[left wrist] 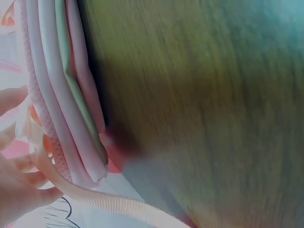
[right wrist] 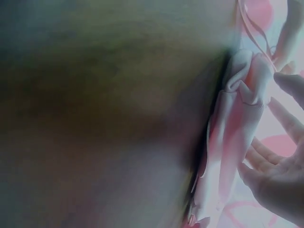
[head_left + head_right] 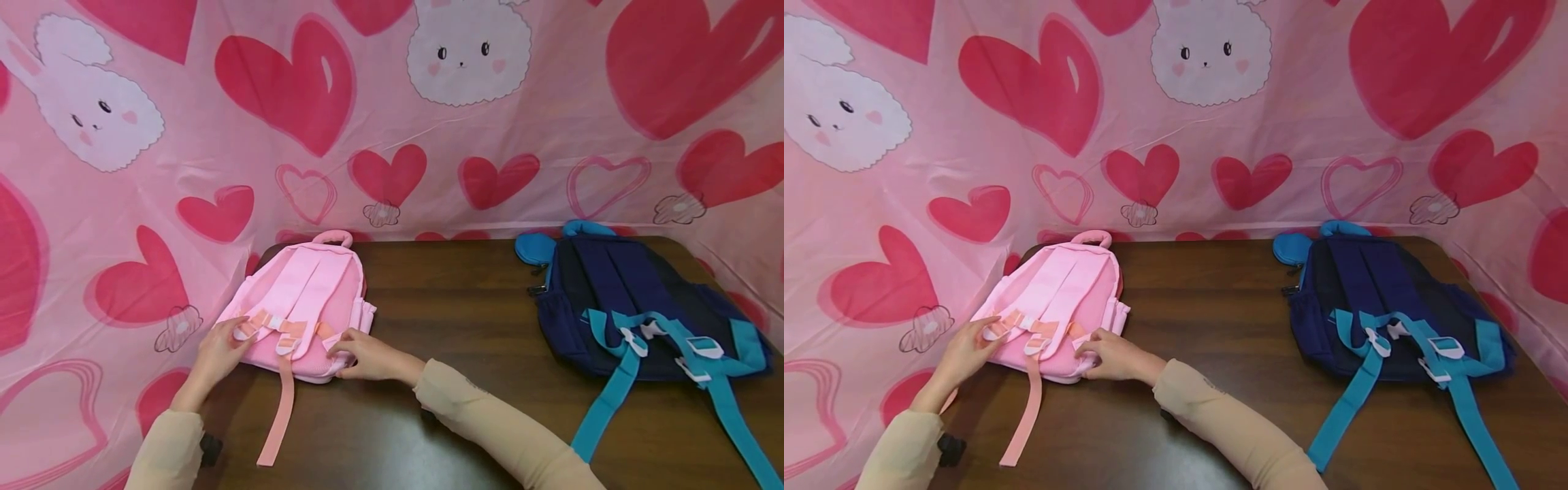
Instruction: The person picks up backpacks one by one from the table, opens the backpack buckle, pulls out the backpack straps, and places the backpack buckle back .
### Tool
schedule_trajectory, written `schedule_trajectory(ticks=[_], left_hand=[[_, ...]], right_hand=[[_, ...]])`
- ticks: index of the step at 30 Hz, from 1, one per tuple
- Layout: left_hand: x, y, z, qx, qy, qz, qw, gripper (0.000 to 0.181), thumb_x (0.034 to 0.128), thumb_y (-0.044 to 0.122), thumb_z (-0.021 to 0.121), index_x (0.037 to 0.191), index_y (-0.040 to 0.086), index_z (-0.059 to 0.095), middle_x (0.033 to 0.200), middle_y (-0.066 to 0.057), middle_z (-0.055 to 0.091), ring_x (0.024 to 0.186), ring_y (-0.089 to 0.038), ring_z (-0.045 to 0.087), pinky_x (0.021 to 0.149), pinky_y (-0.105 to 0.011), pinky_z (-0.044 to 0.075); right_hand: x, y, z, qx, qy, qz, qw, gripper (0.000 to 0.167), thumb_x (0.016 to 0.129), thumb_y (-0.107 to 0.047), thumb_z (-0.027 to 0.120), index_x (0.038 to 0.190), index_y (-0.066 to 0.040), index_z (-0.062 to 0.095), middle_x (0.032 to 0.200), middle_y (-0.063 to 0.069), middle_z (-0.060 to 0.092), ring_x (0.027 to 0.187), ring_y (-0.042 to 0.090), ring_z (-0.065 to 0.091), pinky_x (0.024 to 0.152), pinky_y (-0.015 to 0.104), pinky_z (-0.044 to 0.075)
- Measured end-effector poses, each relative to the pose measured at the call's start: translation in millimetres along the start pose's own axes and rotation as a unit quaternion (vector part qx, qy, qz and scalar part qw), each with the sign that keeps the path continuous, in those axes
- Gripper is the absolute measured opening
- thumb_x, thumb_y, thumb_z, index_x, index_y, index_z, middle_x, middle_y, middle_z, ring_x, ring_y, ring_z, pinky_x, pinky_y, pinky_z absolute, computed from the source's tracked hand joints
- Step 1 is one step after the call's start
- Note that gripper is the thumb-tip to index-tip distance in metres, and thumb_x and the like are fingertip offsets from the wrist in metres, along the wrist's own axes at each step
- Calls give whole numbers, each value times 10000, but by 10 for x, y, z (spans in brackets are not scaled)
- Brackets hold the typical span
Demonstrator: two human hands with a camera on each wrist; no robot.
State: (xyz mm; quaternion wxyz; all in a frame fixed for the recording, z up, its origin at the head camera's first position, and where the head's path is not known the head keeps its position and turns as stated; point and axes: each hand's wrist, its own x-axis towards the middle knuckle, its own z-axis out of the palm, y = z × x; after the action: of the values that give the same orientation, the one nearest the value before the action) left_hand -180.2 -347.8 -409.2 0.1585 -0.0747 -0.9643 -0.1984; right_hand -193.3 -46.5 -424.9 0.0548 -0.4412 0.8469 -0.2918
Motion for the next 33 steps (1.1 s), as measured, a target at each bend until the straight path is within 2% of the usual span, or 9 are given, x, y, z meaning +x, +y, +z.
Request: schedule_trajectory(ticks=[4,15,22,25,33], left_hand=[[-13,-2,40,66,124,139,9998,436,713,92,677,1094,-63,532,1033,-321,523,980,-455,463,772,-595,338],[-38,8,58,125,-45,-90,9999,473,706,115,677,1126,-26,511,1064,-319,481,978,-481,439,756,-600,313],[-60,13,92,241,136,9,9996,488,658,116,717,1093,-13,538,1009,-301,508,892,-452,481,684,-575,341],[-68,40,111,303,201,59,9993,488,649,130,730,1084,1,551,1000,-287,522,886,-455,486,678,-572,345],[-106,190,174,365,130,153,9991,502,655,168,745,1102,39,557,996,-255,521,890,-452,474,695,-546,326]], right_hand=[[-29,-14,16,104,-7,147,9998,286,779,-226,668,1053,-163,614,1037,11,479,839,74,435,755,154,365],[-45,-25,57,-193,101,371,9991,240,776,-262,677,992,-187,607,982,-16,471,785,64,417,681,160,359],[-77,-47,53,-337,147,348,9987,215,779,-273,675,956,-171,607,950,-7,467,763,73,420,650,156,358],[-89,-29,27,-353,151,345,9987,197,772,-271,683,923,-167,608,929,-10,469,751,75,425,635,156,360],[-185,43,-92,-284,45,555,9980,171,764,-283,689,860,-171,603,885,-20,455,726,85,415,602,174,352]])
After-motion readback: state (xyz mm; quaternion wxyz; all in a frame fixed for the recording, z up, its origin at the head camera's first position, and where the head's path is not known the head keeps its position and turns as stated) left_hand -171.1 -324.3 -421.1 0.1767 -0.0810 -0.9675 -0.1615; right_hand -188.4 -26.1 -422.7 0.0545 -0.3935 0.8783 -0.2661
